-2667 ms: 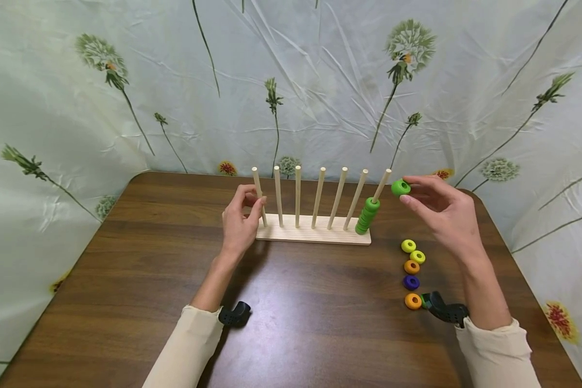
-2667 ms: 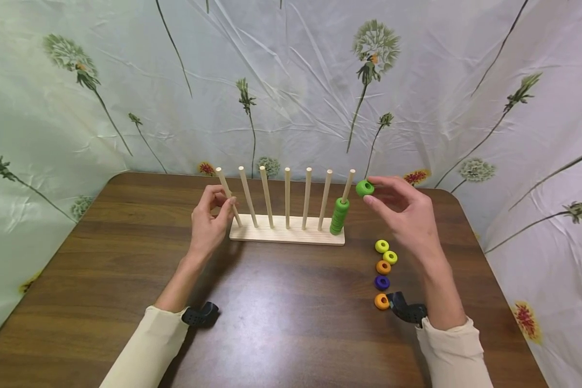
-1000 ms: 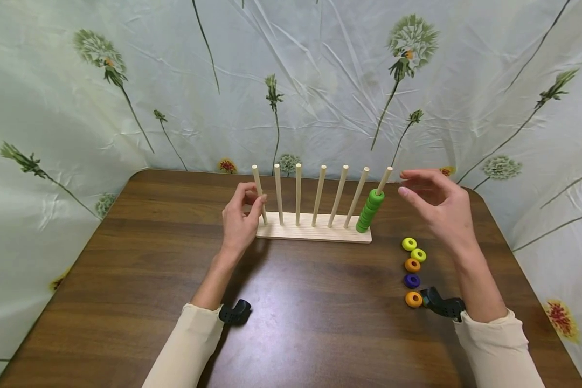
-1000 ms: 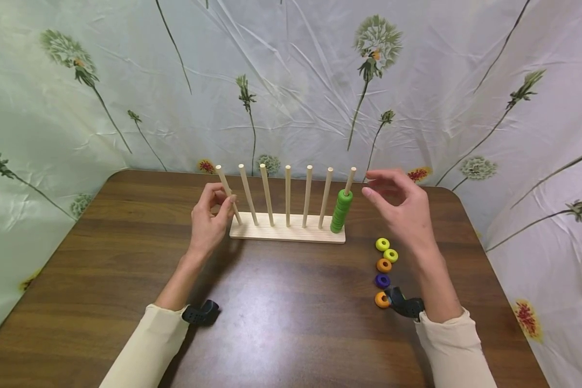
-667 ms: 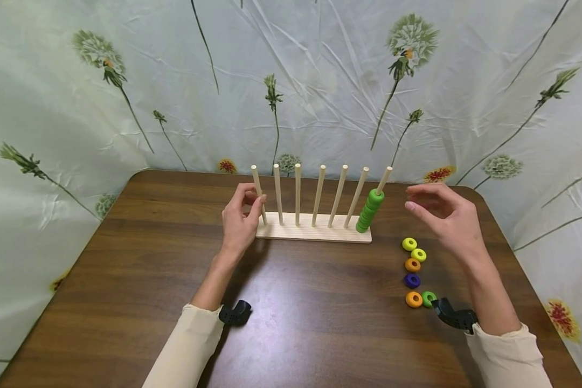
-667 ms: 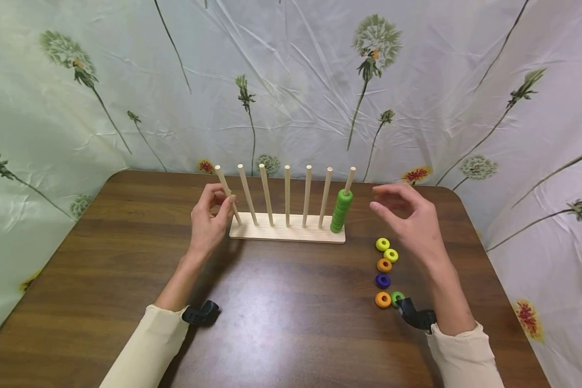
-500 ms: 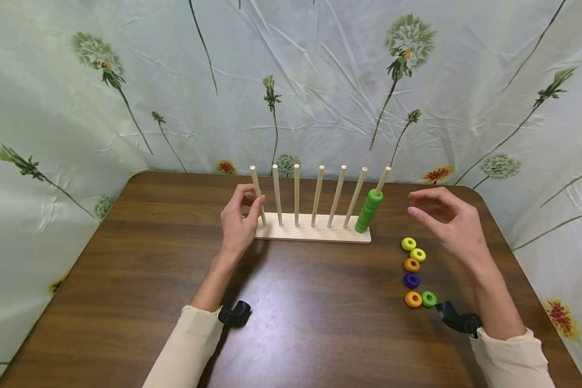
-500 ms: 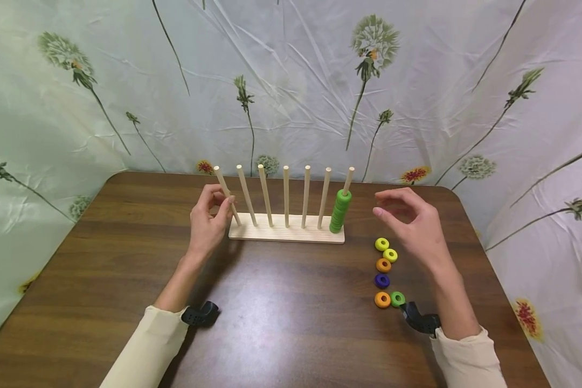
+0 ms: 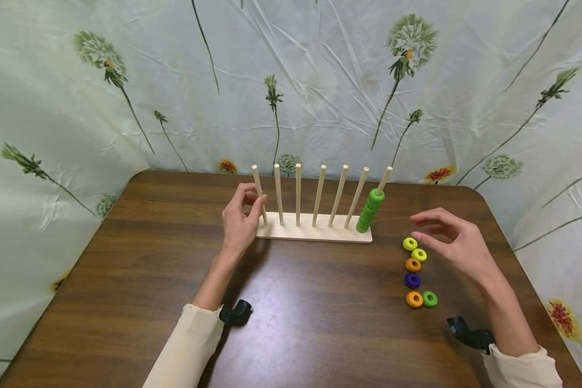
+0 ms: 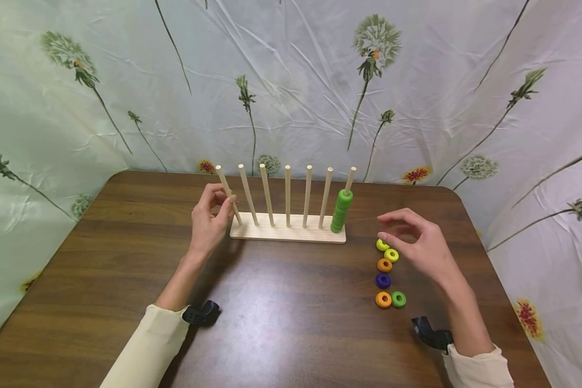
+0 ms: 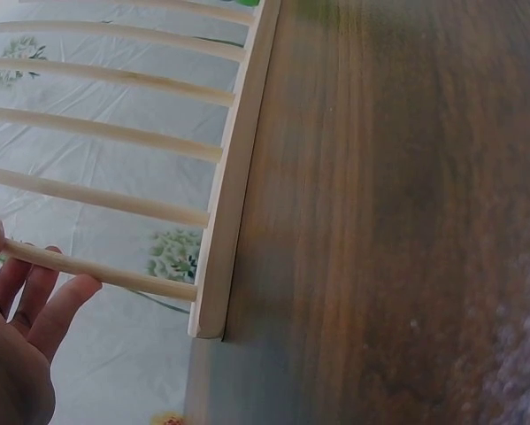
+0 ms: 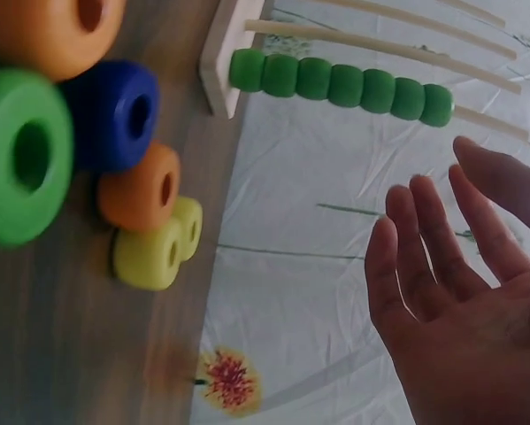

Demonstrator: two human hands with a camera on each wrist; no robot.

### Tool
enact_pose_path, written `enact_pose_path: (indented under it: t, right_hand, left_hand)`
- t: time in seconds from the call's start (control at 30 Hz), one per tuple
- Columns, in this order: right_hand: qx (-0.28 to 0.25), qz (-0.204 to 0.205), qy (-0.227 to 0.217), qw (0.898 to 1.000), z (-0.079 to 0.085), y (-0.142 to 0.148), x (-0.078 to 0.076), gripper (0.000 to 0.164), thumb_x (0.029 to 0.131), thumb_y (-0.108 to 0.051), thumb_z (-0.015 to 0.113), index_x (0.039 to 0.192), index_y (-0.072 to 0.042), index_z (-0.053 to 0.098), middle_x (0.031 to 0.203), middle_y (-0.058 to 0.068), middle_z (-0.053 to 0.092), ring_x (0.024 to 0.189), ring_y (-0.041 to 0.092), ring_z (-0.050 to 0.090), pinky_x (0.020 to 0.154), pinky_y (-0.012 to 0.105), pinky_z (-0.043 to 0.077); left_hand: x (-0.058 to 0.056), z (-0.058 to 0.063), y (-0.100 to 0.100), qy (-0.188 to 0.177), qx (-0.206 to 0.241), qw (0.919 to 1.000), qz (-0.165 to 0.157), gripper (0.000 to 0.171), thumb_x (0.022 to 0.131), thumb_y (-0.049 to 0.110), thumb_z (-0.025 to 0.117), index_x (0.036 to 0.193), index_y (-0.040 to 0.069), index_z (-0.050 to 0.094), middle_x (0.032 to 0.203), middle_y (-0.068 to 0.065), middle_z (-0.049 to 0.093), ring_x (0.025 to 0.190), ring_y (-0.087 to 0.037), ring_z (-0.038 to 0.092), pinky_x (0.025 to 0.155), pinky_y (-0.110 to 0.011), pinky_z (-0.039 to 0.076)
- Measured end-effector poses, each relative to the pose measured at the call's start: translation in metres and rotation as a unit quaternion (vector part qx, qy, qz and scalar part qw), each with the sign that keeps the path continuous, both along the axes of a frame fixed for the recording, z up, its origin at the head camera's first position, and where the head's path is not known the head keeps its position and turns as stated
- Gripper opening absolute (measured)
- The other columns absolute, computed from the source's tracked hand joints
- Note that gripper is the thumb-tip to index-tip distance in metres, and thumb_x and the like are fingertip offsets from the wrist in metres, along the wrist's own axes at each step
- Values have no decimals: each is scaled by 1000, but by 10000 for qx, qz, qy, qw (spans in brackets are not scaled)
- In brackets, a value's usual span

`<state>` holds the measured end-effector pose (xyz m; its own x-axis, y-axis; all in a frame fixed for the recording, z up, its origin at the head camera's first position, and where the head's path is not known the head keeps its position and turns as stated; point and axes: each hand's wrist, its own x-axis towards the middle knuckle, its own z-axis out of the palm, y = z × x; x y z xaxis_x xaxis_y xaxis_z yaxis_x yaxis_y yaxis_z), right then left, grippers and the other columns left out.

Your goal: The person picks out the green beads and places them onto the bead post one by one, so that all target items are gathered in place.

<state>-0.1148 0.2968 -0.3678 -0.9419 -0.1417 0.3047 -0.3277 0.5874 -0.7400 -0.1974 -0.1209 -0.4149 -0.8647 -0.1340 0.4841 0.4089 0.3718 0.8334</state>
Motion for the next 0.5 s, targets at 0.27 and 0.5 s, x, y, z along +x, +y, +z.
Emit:
enact_pose_path:
  t: [0.27, 0.5]
  right_hand:
    - [510, 563, -447, 9961, -8, 19, 7, 32, 91, -4, 79, 121, -11, 71, 113, -6, 71, 95, 2, 68, 84, 7, 52]
    - [530, 1201, -1014, 9861, -21, 32, 12, 35, 90, -4, 80, 123, -8, 69, 113, 7, 73, 100, 7, 69, 86, 13, 56]
  left_hand:
    - [0, 3, 3, -11, 31, 9999, 99, 17, 97, 14, 75, 111, 7, 67, 87, -19, 72, 81, -19, 65, 60, -22, 56]
    - [1, 2, 3, -69, 96, 9999, 53, 16, 97, 13, 74, 110, 8, 67, 86, -16, 72, 80, -16, 64, 59, -16, 56]
